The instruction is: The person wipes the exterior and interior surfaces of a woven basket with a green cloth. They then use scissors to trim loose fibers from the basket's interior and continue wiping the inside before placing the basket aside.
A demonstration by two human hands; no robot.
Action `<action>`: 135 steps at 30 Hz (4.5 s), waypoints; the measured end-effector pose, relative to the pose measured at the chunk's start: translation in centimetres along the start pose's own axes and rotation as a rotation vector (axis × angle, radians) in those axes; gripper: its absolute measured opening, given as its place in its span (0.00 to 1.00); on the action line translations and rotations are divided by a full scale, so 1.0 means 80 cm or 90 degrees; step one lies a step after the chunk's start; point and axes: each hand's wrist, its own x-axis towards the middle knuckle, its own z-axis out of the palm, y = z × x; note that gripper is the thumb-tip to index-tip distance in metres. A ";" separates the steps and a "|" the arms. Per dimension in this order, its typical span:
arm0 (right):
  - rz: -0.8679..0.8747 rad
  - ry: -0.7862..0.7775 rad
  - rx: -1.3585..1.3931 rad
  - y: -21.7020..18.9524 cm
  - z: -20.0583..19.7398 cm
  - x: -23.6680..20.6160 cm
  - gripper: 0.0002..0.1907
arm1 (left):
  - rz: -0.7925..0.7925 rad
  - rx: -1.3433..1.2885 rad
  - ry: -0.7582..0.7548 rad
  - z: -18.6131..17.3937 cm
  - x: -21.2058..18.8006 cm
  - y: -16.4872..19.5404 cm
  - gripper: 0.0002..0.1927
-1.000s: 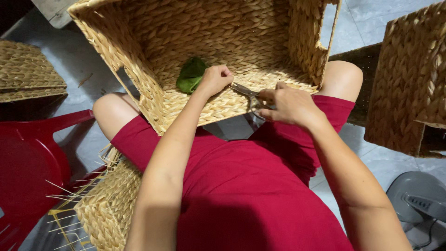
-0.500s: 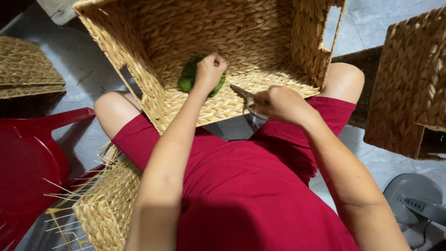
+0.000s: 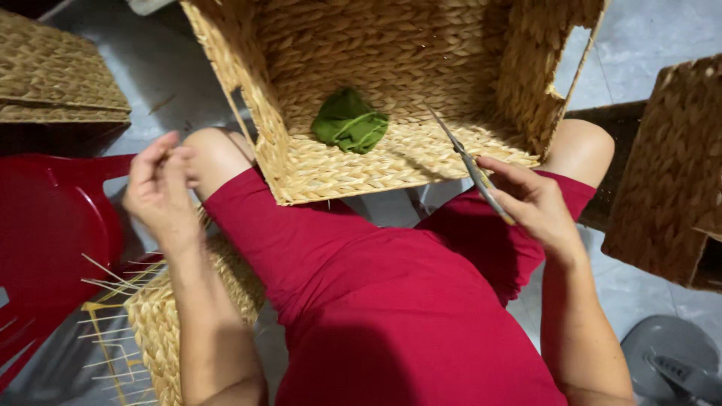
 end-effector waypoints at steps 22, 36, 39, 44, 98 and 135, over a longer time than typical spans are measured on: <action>-0.331 -0.047 -0.105 -0.075 0.181 0.164 0.13 | -0.147 -0.452 -0.098 0.056 -0.027 0.007 0.20; -0.251 -0.154 -0.736 -0.084 0.262 0.248 0.37 | -0.139 -0.136 0.043 0.118 0.288 -0.081 0.11; -0.276 -0.146 -0.696 -0.079 0.261 0.245 0.32 | -0.054 -0.002 0.107 0.158 0.301 -0.091 0.17; -0.245 -0.111 -0.530 -0.067 0.237 0.258 0.26 | 0.093 0.149 0.120 0.179 0.287 -0.105 0.24; -0.281 -0.103 -0.547 -0.004 0.089 0.159 0.37 | 0.228 -0.003 -0.110 0.176 0.064 -0.057 0.36; -0.138 0.014 -0.582 0.042 0.066 0.176 0.24 | -0.198 0.588 -0.727 0.298 0.174 -0.400 0.14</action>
